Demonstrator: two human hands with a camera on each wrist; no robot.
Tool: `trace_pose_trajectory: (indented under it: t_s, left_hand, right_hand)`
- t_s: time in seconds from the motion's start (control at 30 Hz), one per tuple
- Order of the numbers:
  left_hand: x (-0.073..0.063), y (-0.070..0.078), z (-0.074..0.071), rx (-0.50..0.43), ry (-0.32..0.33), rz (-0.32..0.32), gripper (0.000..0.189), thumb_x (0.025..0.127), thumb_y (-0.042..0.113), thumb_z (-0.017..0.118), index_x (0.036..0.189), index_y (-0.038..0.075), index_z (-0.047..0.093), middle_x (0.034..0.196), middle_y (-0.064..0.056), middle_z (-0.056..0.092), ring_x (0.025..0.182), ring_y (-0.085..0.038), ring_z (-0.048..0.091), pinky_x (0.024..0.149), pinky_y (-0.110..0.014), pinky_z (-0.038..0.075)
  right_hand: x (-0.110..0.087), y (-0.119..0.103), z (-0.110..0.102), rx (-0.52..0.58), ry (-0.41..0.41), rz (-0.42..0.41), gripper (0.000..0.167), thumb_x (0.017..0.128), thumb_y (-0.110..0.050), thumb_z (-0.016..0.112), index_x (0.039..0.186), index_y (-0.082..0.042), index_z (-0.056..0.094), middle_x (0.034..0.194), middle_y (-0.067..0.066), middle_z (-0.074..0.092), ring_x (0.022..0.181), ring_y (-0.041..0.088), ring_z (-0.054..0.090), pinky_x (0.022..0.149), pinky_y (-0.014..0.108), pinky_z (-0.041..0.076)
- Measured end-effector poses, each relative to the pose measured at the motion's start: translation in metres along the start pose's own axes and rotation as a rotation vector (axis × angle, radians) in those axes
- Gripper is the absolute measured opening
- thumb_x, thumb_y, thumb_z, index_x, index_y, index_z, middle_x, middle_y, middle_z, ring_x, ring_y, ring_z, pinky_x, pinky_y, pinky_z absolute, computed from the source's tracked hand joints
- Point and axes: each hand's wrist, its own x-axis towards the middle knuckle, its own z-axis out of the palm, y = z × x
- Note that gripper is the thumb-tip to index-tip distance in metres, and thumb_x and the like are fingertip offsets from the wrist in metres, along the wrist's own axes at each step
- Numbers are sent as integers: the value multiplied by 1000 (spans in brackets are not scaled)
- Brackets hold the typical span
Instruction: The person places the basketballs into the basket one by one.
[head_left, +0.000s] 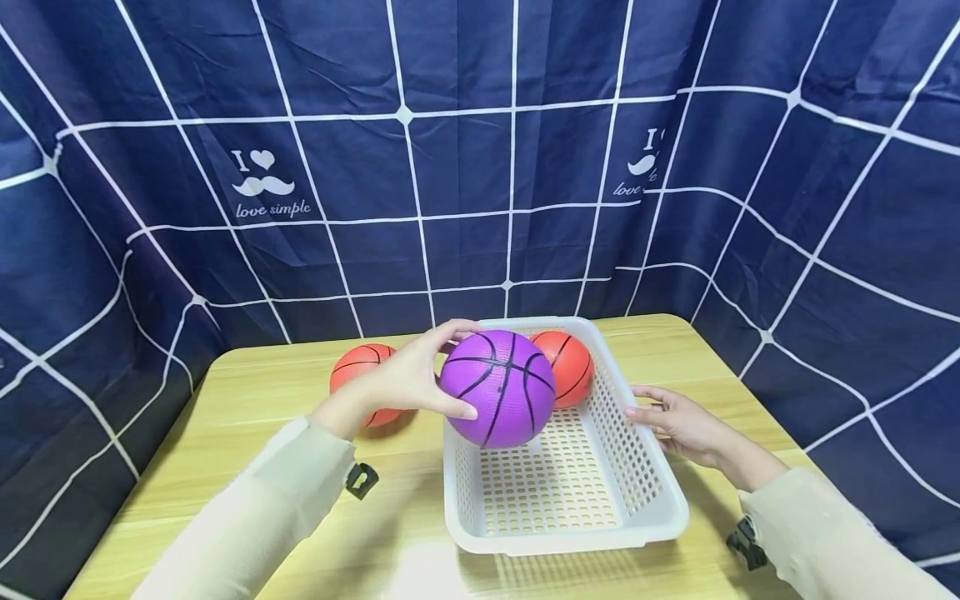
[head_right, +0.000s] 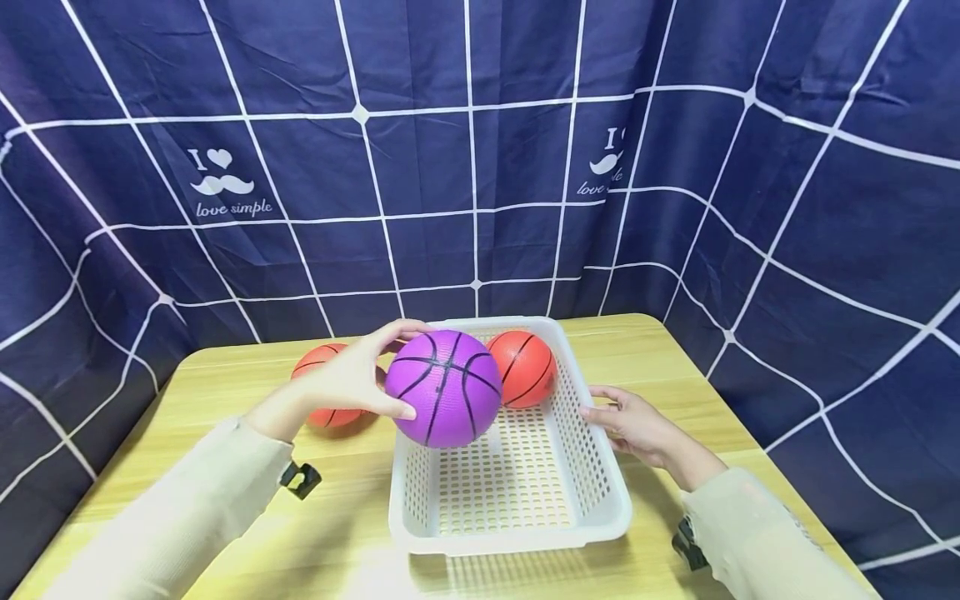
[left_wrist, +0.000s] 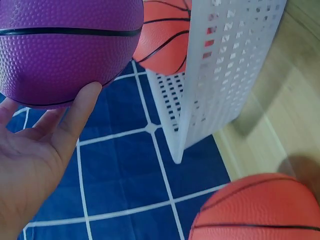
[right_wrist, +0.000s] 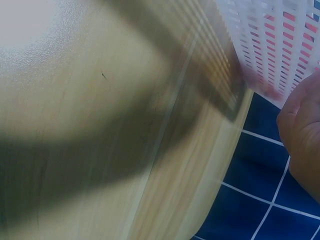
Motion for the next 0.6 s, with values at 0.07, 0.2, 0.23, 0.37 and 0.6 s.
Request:
trace_pose_trajectory:
  t_s: [0.07,0.2,0.23,0.37,0.6]
  left_hand:
    - [7,1,5,20,-21,21,87,62,24,90,135,19,43,123,-1,52,110,-21,51,79,-33,53]
    - [21,0,18,34,-73,90,87,62,23,90,135,15,43,121,-3,53,107,-19,54,81,-30,52]
    - [24,0,22,40,-88,105,87,62,23,90,135,14,44,120,-3,54,106,-18,55,82,-29,51]
    - [36,-1,36,81,-140,128,86,61,25,90,133,13,44,117,-2,56,104,-12,55,83,-25,50]
    - [52,4,56,189,-225,102,89,61,35,90,135,18,43,118,3,55,107,-7,52,85,-23,46]
  right_hand:
    - [0,0,0,0,4,3,61,99,-11,51,143,11,15,110,13,65,98,25,65,80,41,53]
    - [1,0,-1,1,4,3,62,99,-11,51,143,11,14,110,13,65,97,25,65,81,41,53]
    - [1,0,-1,1,3,2,62,98,-11,51,142,11,14,110,13,65,97,25,65,81,41,53]
    - [1,0,-1,9,-3,0,61,98,-11,51,142,11,15,109,13,65,97,25,65,82,42,52]
    - [2,1,-2,13,-5,1,61,98,-11,51,142,11,14,107,11,65,96,24,65,83,42,52]
